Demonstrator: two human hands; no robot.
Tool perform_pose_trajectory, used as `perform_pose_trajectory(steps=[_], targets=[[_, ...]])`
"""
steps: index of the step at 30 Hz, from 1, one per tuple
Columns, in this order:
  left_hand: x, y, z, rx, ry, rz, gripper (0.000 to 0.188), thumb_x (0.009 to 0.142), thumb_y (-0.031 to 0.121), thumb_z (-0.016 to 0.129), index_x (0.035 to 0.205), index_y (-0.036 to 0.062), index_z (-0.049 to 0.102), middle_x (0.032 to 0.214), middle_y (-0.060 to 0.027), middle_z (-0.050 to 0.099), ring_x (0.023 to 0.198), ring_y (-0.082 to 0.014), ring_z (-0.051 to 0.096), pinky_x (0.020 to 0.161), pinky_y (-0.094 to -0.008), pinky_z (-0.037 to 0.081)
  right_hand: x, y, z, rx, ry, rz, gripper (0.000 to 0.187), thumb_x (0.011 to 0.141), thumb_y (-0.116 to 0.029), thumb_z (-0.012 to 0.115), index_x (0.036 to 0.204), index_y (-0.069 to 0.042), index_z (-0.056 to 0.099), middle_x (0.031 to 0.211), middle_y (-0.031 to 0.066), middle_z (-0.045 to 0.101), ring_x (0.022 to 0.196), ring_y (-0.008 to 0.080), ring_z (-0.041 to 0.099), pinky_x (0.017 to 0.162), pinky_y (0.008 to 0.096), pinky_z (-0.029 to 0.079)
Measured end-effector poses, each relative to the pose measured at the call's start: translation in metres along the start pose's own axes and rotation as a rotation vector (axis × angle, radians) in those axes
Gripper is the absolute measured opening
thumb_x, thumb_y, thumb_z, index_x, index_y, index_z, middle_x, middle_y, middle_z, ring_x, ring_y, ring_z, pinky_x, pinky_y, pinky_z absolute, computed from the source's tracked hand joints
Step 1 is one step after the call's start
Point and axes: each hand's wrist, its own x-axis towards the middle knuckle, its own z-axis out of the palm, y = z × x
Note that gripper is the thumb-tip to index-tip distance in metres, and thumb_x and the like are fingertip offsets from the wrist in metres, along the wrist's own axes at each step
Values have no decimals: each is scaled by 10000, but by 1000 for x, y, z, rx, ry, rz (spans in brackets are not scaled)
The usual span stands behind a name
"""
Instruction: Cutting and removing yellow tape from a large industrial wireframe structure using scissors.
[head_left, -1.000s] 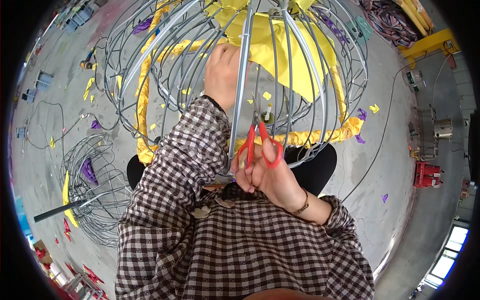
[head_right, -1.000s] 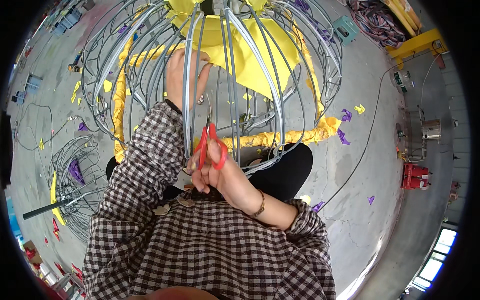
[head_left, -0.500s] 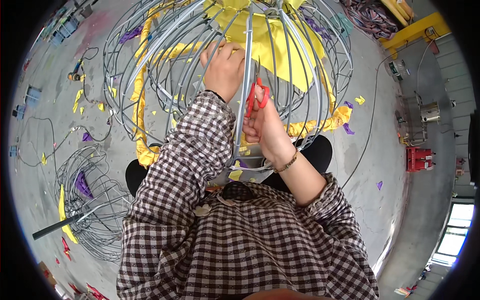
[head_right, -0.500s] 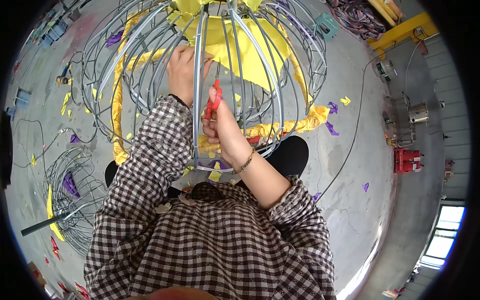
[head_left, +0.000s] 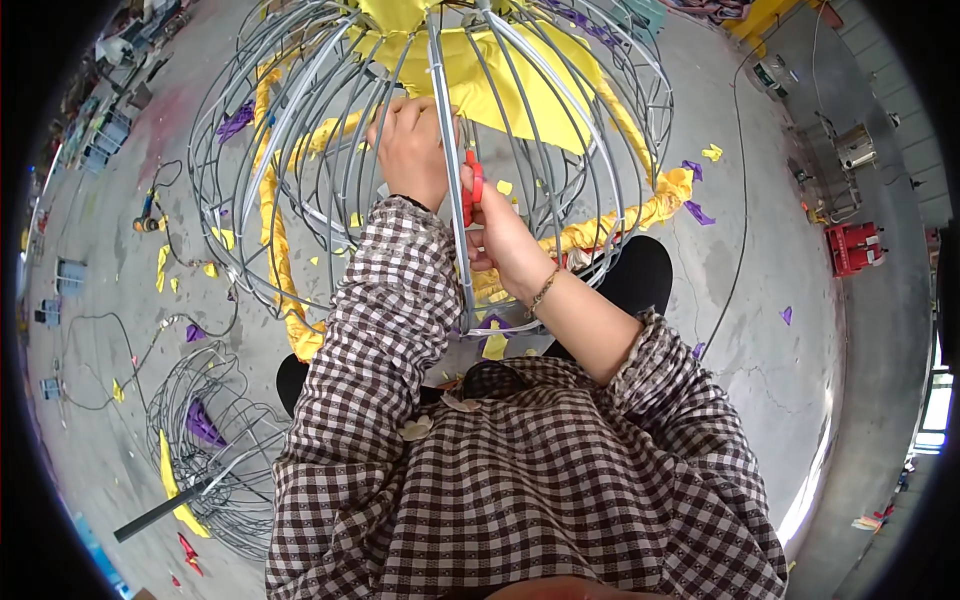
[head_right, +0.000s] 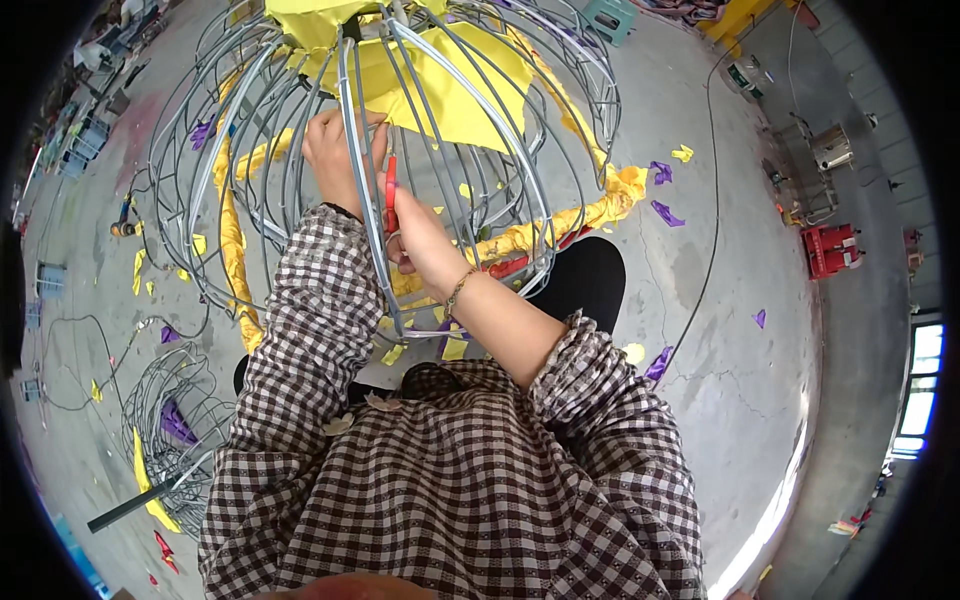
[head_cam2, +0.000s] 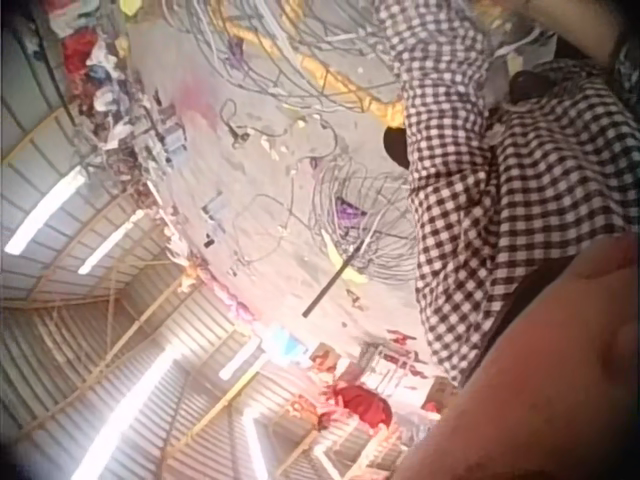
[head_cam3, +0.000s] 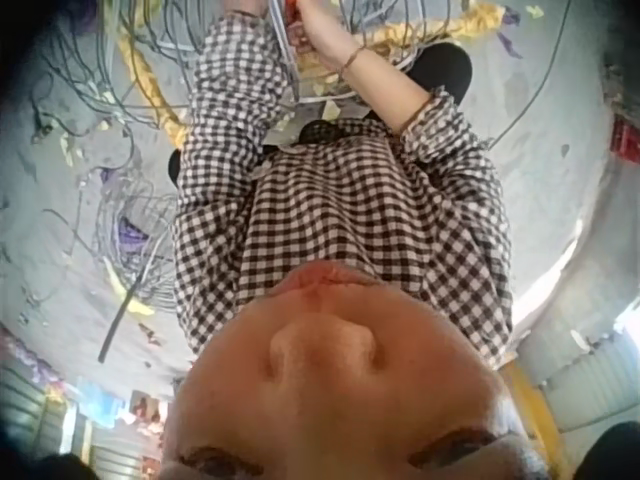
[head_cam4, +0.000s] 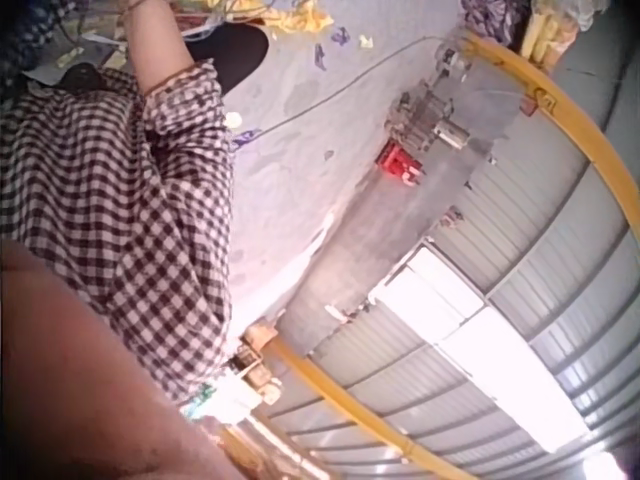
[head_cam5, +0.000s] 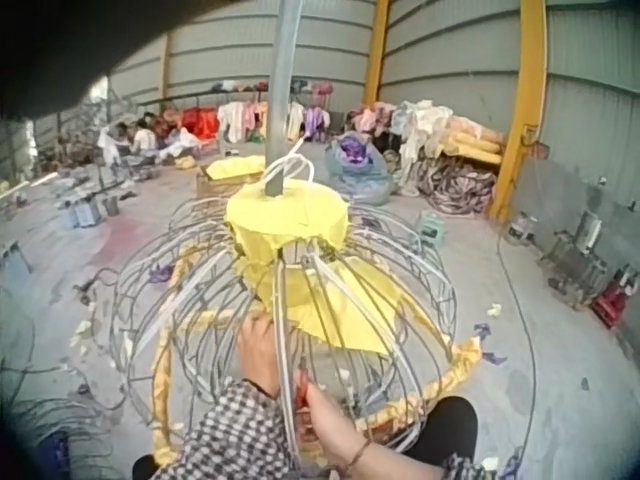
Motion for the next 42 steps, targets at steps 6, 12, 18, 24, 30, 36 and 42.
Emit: perform_pose_trajectory(steps=[6, 12, 18, 24, 30, 36, 42], targets=[[-1, 5, -4, -29, -27, 1, 201, 774, 101, 732, 970, 138, 702, 1016, 13, 644, 1049, -260, 526, 949, -438, 351, 13, 0, 3, 30, -11, -41, 508, 874, -709, 497, 836, -202, 494, 663, -55, 443, 509, 58, 379, 476, 236, 225], [-1, 3, -5, -81, -48, -40, 224, 784, 63, 698, 993, 142, 708, 1052, 21, 647, 1086, -246, 505, 978, -435, 320, 19, -10, 14, 114, 26, -84, 458, 931, -579, 471, 761, -154, 502, 595, -57, 413, 455, 70, 343, 437, 253, 228], [0, 6, -6, -32, -72, -29, 234, 790, 58, 693, 1005, 151, 707, 1072, 31, 644, 1094, -237, 497, 978, -431, 314, 21, -11, 14, 165, 13, -107, 413, 952, -521, 481, 775, -149, 511, 593, -54, 429, 451, 62, 348, 429, 246, 226], [-2, 2, -2, -34, -81, -42, 215, 814, 71, 695, 1010, 159, 701, 1078, 41, 638, 1085, -232, 504, 970, -426, 319, 17, -6, 18, 147, 56, -253, 348, 963, -456, 460, 736, -193, 474, 549, -94, 323, 409, 48, 232, 419, 243, 169], [-1, -2, -1, -65, -83, -53, 201, 821, 79, 695, 1006, 158, 694, 1112, 53, 654, 1089, -223, 509, 969, -416, 321, 13, -14, 27, 157, 125, -218, 295, 959, -379, 454, 740, -184, 484, 555, -90, 330, 409, 47, 238, 412, 248, 172], [1, 4, -6, -142, -100, -65, 182, 830, 88, 694, 1002, 147, 691, 1122, 49, 683, 1101, -218, 524, 975, -409, 320, 19, -17, 22, 227, 92, -195, 279, 963, -339, 465, 749, -161, 497, 557, -84, 361, 406, 44, 262, 407, 249, 171], [0, 1, -6, -94, -144, -65, 426, 744, 131, 699, 1168, 154, 673, 1062, 31, 695, 1140, -255, 517, 998, -445, 339, 15, -17, 26, 233, 97, -280, 297, 969, -346, 475, 742, -157, 507, 555, -78, 383, 403, 46, 281, 404, 245, 178]])
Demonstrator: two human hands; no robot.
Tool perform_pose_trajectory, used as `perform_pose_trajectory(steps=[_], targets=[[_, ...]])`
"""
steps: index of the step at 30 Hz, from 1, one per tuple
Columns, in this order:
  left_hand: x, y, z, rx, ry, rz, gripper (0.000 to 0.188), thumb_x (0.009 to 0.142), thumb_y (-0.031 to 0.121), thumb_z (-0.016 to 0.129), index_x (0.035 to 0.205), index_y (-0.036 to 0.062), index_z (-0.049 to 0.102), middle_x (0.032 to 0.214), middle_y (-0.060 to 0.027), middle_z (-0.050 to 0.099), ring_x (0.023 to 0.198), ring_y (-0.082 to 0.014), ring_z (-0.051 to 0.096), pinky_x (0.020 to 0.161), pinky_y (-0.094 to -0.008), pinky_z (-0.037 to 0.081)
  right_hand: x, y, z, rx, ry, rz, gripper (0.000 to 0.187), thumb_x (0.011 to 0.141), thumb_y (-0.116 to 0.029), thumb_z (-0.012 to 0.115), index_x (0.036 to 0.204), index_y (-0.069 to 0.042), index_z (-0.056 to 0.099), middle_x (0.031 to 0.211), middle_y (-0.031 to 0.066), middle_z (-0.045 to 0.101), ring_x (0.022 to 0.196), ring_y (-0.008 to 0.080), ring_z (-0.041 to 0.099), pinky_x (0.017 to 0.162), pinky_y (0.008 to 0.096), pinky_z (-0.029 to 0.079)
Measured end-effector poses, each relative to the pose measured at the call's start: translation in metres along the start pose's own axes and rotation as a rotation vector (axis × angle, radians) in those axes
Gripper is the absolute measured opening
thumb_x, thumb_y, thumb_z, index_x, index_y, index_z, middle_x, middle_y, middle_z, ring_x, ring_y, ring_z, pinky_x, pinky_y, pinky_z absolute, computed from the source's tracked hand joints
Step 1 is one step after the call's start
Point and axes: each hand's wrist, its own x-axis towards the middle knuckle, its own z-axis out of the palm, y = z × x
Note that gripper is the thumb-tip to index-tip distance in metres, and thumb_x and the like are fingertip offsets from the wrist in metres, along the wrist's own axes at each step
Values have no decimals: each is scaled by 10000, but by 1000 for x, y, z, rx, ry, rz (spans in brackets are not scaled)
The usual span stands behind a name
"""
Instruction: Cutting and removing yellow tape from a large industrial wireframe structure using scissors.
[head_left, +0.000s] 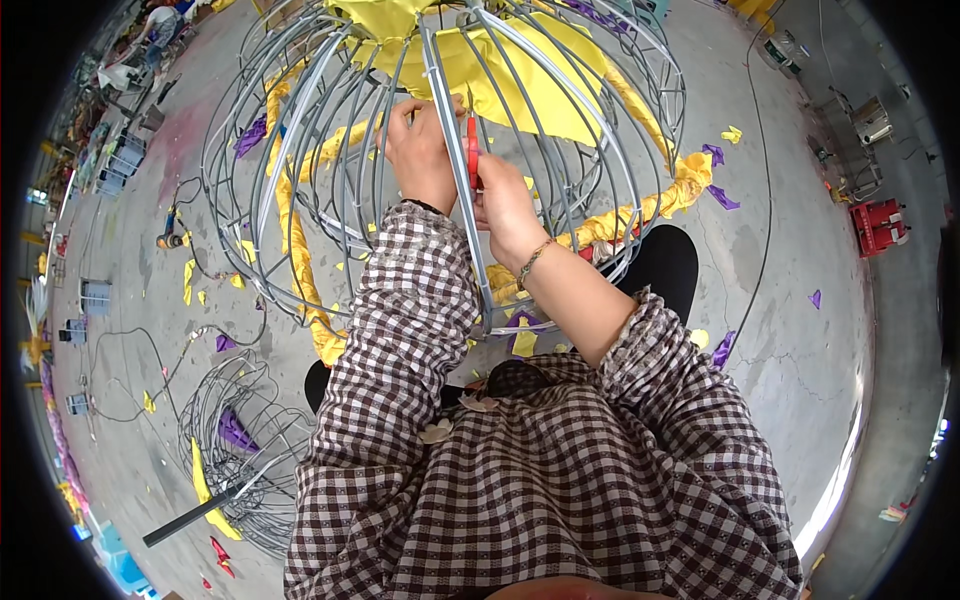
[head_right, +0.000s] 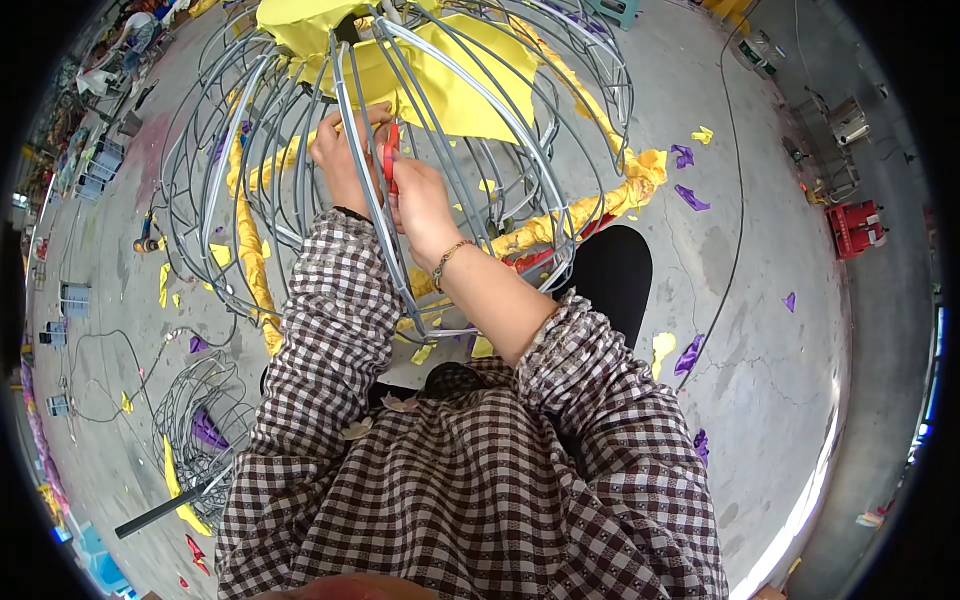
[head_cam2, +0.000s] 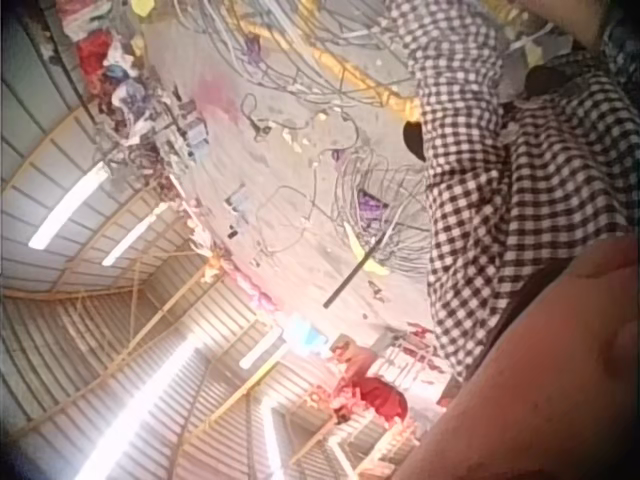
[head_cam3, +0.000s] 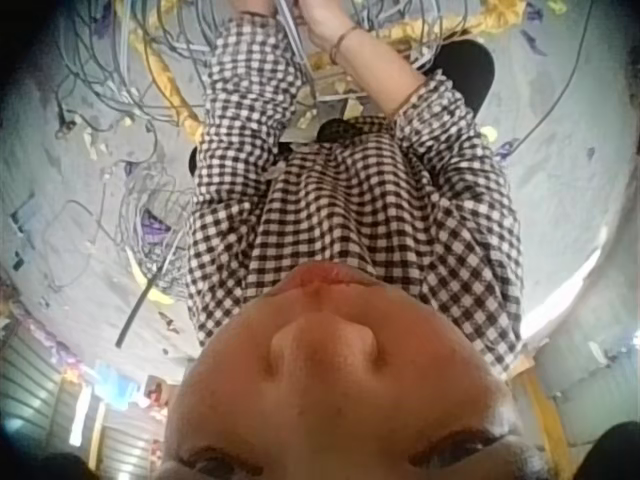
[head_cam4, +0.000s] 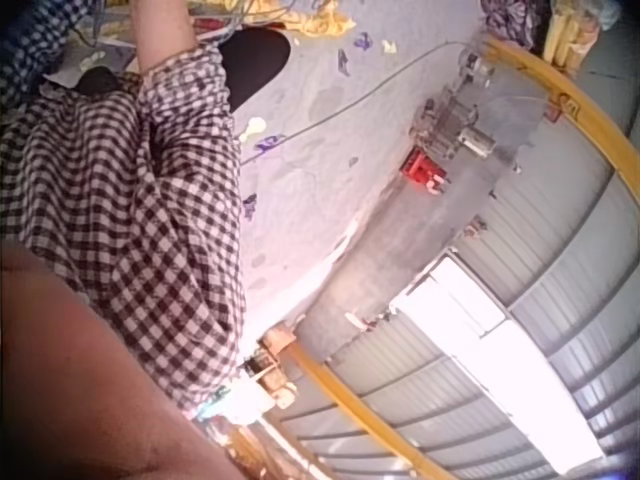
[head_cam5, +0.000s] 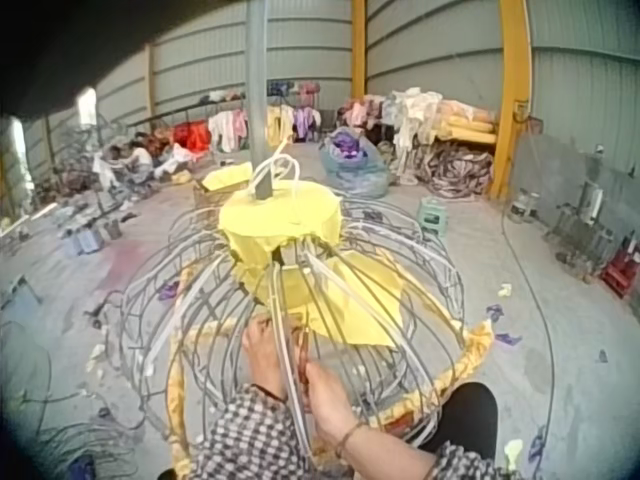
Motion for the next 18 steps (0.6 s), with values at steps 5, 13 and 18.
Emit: perform_pose_trajectory(steps=[5, 13, 18], targets=[[0, 4, -3, -1, -10, -6, 422, 755, 135, 688, 1176, 156, 670, 1068, 32, 700, 1159, -247, 508, 1020, -457, 300, 6, 4, -4, -6, -36, -24, 291, 974, -356, 494, 772, -148, 520, 544, -76, 381, 401, 47, 291, 402, 239, 190], [0, -4, 6, 138, -39, 75, 385, 808, 124, 647, 1188, 183, 671, 1067, 18, 703, 1117, -241, 530, 986, -417, 320, -11, 4, -10, -27, -69, 93, 319, 990, -411, 507, 818, -143, 521, 570, -67, 410, 417, 43, 296, 416, 232, 212], [3, 2, 11, 263, -69, 60, 345, 851, 120, 610, 1182, 198, 670, 1040, 0, 704, 1069, -229, 550, 937, -398, 347, -34, 20, -35, -190, -115, 7, 410, 1014, -477, 483, 912, -83, 539, 660, -22, 467, 501, 71, 398, 474, 240, 320]])
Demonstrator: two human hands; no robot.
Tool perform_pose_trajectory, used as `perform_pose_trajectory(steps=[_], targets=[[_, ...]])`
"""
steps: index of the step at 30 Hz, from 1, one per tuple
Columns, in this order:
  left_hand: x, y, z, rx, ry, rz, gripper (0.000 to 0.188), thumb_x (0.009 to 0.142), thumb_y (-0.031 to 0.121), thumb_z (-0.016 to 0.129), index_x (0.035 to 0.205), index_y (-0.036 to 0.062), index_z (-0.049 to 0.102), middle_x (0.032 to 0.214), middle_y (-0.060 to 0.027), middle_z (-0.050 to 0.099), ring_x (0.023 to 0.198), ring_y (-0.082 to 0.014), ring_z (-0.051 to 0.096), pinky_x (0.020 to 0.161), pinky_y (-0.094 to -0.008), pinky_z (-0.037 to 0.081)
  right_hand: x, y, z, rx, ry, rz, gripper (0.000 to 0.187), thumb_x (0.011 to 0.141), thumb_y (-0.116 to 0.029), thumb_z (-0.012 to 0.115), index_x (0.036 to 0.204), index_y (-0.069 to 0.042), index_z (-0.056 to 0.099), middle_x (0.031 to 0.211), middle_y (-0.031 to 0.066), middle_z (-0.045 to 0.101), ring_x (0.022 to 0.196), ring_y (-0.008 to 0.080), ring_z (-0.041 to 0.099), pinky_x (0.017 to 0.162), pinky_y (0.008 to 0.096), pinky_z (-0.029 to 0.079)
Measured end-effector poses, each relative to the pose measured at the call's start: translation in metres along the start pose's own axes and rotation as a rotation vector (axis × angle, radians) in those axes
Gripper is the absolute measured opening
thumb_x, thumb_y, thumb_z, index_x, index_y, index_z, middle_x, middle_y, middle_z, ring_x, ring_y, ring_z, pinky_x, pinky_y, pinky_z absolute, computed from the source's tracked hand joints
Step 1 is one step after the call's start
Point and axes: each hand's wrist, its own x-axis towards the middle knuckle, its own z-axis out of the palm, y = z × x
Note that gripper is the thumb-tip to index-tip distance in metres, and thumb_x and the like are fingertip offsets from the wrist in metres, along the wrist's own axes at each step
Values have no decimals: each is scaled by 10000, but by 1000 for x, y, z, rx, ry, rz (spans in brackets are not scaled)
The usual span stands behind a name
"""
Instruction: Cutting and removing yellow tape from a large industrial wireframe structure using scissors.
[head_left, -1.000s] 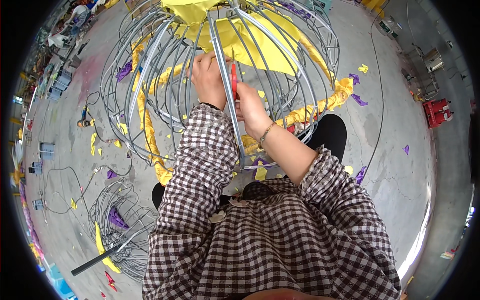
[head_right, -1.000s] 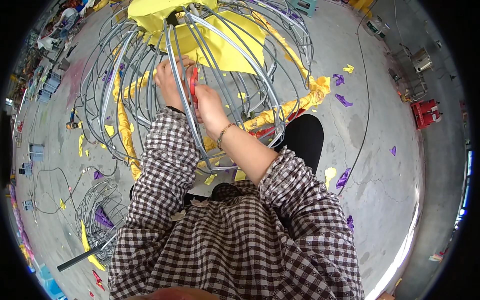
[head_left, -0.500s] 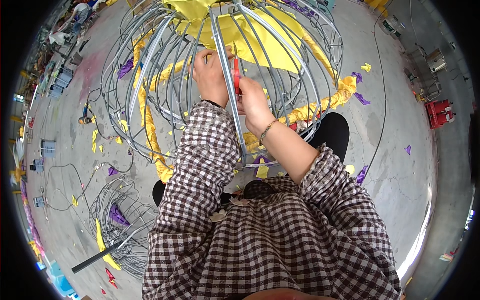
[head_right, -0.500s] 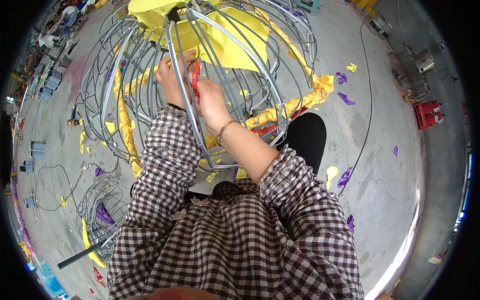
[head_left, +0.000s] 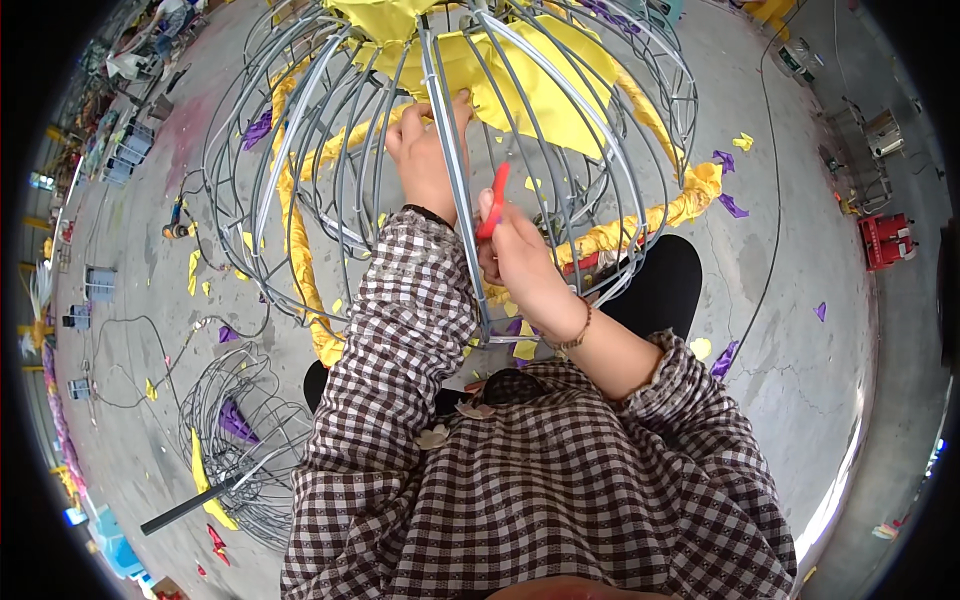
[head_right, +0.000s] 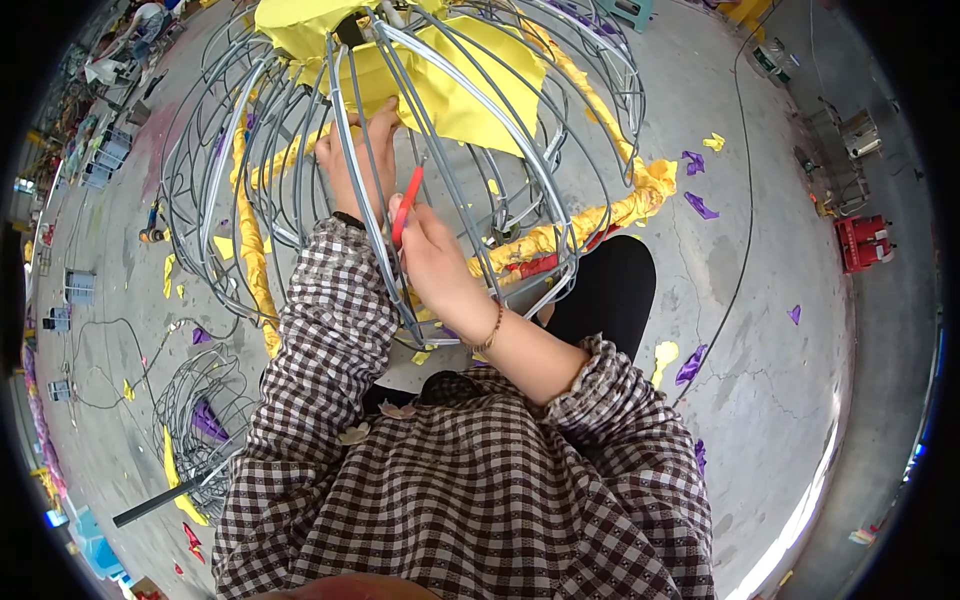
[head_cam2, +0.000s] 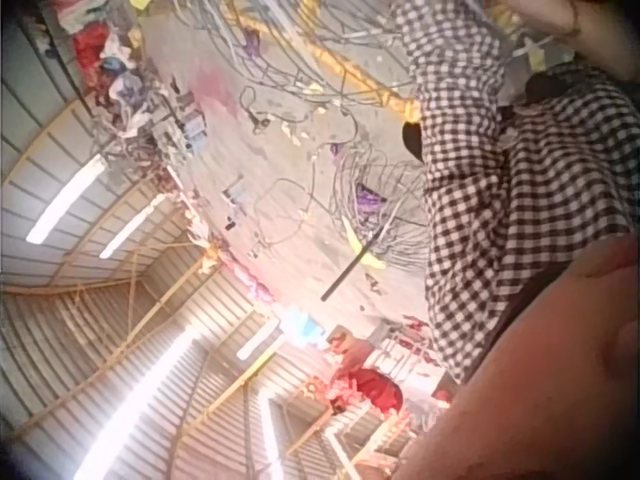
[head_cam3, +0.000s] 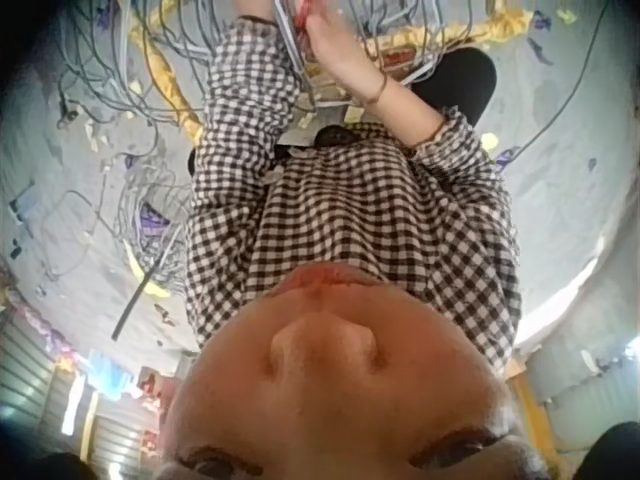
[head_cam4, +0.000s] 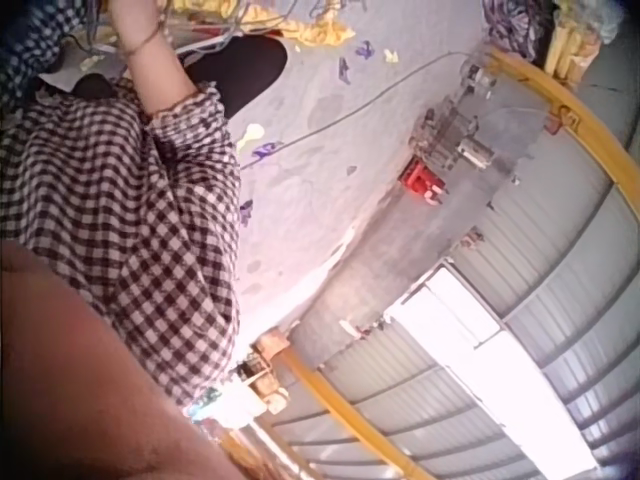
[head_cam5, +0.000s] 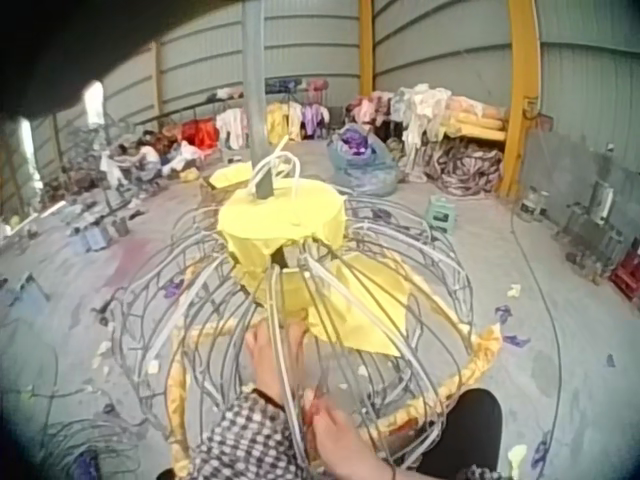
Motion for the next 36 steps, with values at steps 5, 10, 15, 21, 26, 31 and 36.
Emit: perform_pose_trajectory(steps=[5, 10, 15, 21, 26, 31, 36], targets=[[-1, 0, 3, 53, 4, -2, 324, 859, 111, 600, 1168, 181, 669, 1012, -19, 703, 1055, -229, 555, 919, -405, 354, -28, -6, -4, -19, -16, -14, 429, 1037, -432, 472, 1109, -17, 557, 868, 66, 564, 723, 128, 561, 623, 272, 471], [-7, 2, -7, 97, 5, 82, 315, 834, 150, 643, 1148, 165, 669, 987, -31, 691, 1115, -270, 531, 946, -431, 356, -47, 7, -32, -184, -193, -17, 388, 1041, -368, 489, 1194, -18, 562, 1037, 104, 598, 884, 156, 601, 764, 291, 501], [-32, 2, -27, 81, -98, 178, 384, 825, 197, 691, 1202, 144, 637, 1128, -84, 633, 1159, -299, 505, 1027, -468, 328, -85, -34, -55, -565, -395, -286, 347, 1036, -310, 497, 1134, 9, 594, 1084, 93, 615, 901, 156, 598, 817, 294, 480], [-42, 11, -39, -168, 58, -89, 492, 844, 217, 690, 1285, 47, 554, 1176, -148, 581, 1149, -283, 531, 1030, -470, 351, -91, -43, -90, -318, -580, 12, 255, 1022, -211, 533, 1071, 26, 615, 1093, 77, 594, 875, 138, 573, 793, 279, 470], [-30, -24, -5, -621, -20, -675, 541, 832, 289, 760, 1216, -24, 542, 1136, -161, 623, 1160, -275, 559, 875, -405, 501, -89, -50, -97, -213, -649, -18, 249, 1021, -210, 537, 1052, 27, 606, 1065, 65, 578, 845, 117, 569, 784, 261, 469], [-4, -29, 11, -947, -85, -1007, 567, 862, 340, 757, 1244, -20, 543, 1086, -111, 659, 974, -190, 649, 773, -326, 504, -83, -44, -98, -79, -697, -112, 336, 1039, -300, 487, 984, 15, 592, 887, 53, 579, 702, 105, 537, 663, 244, 437], [-1, -26, 11, -1002, -59, -1069, 449, 895, 322, 728, 1172, -14, 621, 996, -79, 688, 870, -135, 655, 710, -279, 477, -63, -49, -60, 208, -567, 284, 428, 1038, -419, 459, 876, -32, 544, 785, 32, 520, 605, 101, 445, 563, 230, 331]])
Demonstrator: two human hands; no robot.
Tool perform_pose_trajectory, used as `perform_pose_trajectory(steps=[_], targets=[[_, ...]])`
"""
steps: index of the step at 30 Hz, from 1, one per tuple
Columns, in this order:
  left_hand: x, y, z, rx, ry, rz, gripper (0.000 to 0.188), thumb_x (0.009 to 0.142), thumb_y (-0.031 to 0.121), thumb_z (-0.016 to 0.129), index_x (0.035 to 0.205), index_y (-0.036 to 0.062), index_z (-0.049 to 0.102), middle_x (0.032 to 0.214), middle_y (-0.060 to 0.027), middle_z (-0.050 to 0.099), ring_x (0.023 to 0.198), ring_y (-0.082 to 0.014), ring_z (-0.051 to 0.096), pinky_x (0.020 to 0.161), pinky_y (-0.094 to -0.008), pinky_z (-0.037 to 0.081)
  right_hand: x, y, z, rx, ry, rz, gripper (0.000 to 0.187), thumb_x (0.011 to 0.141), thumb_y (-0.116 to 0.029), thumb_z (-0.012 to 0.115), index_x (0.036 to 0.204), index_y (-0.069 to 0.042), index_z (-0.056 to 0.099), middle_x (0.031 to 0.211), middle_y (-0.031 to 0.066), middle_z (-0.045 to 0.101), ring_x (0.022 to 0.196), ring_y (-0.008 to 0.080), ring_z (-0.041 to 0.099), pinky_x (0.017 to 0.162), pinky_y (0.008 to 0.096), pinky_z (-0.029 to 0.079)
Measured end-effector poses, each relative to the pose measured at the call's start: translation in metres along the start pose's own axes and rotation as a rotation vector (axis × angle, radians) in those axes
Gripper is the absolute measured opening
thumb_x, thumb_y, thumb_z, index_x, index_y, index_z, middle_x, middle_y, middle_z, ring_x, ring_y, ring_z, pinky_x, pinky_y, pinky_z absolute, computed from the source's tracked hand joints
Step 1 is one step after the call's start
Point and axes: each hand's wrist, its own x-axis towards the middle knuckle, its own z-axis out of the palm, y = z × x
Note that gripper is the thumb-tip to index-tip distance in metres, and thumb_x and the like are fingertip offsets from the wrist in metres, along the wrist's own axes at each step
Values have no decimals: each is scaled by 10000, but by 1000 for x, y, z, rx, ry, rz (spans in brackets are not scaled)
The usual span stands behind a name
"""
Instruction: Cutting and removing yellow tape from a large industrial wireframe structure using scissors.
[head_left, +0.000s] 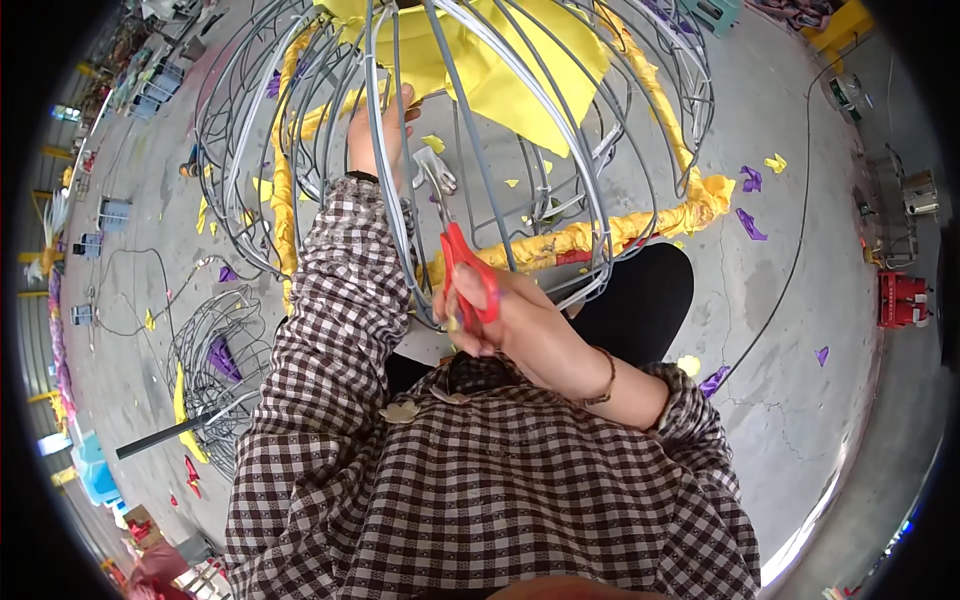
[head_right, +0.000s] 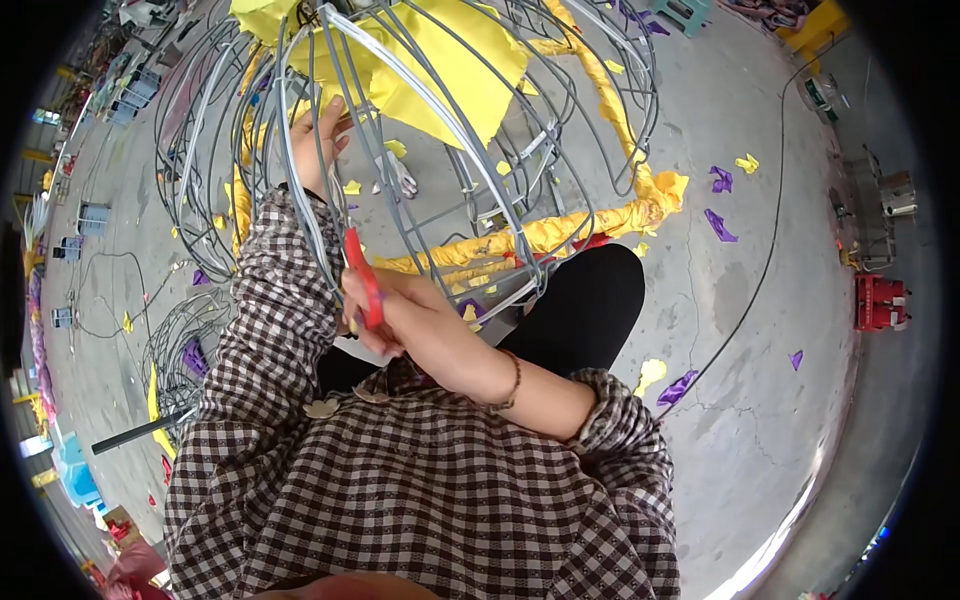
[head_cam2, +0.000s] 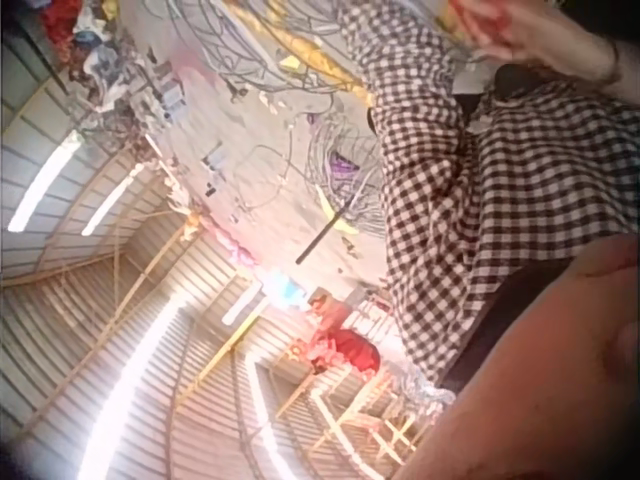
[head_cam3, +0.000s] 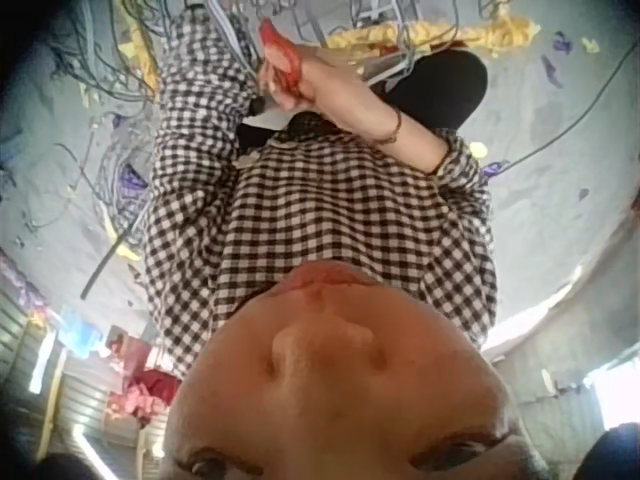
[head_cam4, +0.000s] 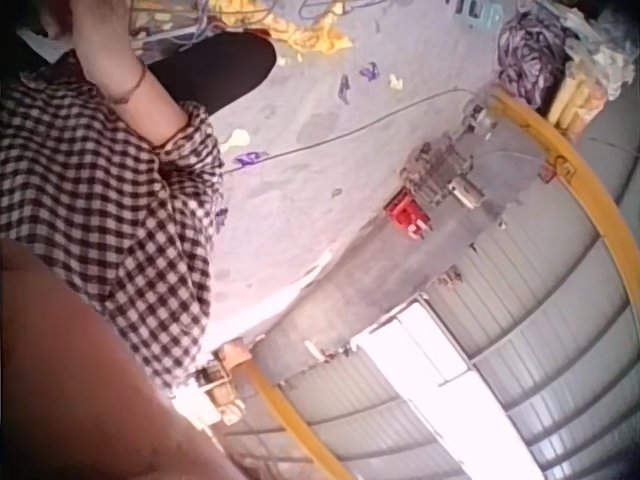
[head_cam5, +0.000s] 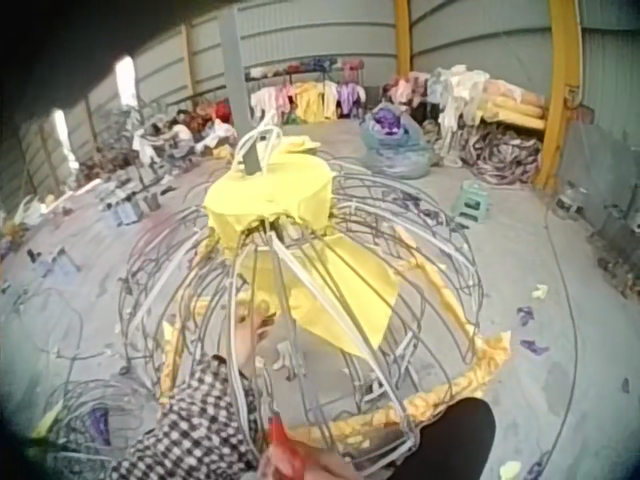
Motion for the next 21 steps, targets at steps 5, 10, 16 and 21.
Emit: perform_pose_trajectory(steps=[5, 10, 16, 21], targets=[[5, -8, -2, 21, -28, 90, 352, 895, 305, 729, 1006, -25, 685, 895, -59, 701, 796, -112, 636, 677, -271, 469, 56, 6, 6, -64, 170, -158, 445, 995, -466, 523, 787, -72, 536, 606, -8, 468, 502, 63, 380, 491, 227, 282], [5, -9, -5, 42, 2, 107, 267, 874, 231, 743, 936, -26, 705, 840, -47, 701, 742, -108, 620, 665, -263, 475, 82, 5, 8, -45, 353, -174, 325, 995, -415, 541, 887, -109, 513, 706, -20, 480, 592, 86, 426, 547, 230, 296], [-4, -11, 12, -141, 123, 137, 293, 826, 228, 765, 947, -33, 709, 846, -62, 711, 766, -156, 651, 714, -306, 506, 100, 3, 11, -63, 522, -357, 313, 952, -347, 604, 762, -99, 578, 660, -26, 479, 542, 72, 414, 514, 245, 301], [9, -23, 9, -36, 187, 307, 343, 816, 275, 776, 974, -21, 707, 860, -82, 703, 780, -147, 630, 726, -315, 494, 124, 6, 10, 26, 563, -448, 254, 956, -318, 597, 810, -110, 590, 702, -29, 494, 599, 84, 459, 565, 260, 341]])
